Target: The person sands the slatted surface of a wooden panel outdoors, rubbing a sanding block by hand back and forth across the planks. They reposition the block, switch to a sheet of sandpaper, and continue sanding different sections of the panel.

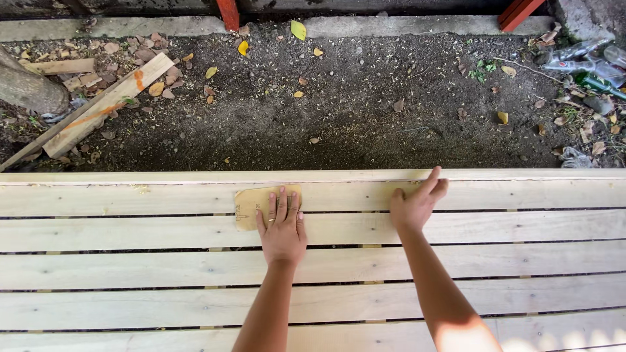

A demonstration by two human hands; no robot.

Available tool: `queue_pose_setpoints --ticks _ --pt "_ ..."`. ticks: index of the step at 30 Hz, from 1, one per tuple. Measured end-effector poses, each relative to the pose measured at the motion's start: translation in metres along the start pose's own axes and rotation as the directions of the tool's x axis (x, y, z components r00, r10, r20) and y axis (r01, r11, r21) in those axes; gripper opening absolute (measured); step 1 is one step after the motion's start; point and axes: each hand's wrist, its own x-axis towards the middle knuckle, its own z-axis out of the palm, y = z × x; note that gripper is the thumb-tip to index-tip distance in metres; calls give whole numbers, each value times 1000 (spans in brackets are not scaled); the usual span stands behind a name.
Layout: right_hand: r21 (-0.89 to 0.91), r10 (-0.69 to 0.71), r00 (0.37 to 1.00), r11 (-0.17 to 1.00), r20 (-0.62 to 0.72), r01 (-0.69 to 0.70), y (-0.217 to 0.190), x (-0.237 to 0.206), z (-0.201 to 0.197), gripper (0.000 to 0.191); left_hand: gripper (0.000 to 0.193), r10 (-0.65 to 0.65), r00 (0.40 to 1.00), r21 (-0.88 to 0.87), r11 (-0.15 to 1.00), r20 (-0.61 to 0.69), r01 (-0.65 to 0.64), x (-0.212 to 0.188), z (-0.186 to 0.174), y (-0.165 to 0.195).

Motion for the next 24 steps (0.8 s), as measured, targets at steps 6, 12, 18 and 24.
queue_pose_setpoints --ticks 6,12,18,24 --pt "114 -170 983 977 -71 177 -31 -35 11 90 54 -5 1000 10 1000 17 4 -1 -1 3" --pt "268 -130 984 950 -121 158 -25 -27 20 64 53 -16 999 8 1000 28 16 -1 0 2" --pt "295 -187 975 931 -120 215 -17 -18 24 51 54 -4 1000 16 1000 -9 4 -2 4 1" --pt "339 -244 965 903 -98 263 -18 -9 9 46 55 -5 1000 47 999 21 4 1 4 1"
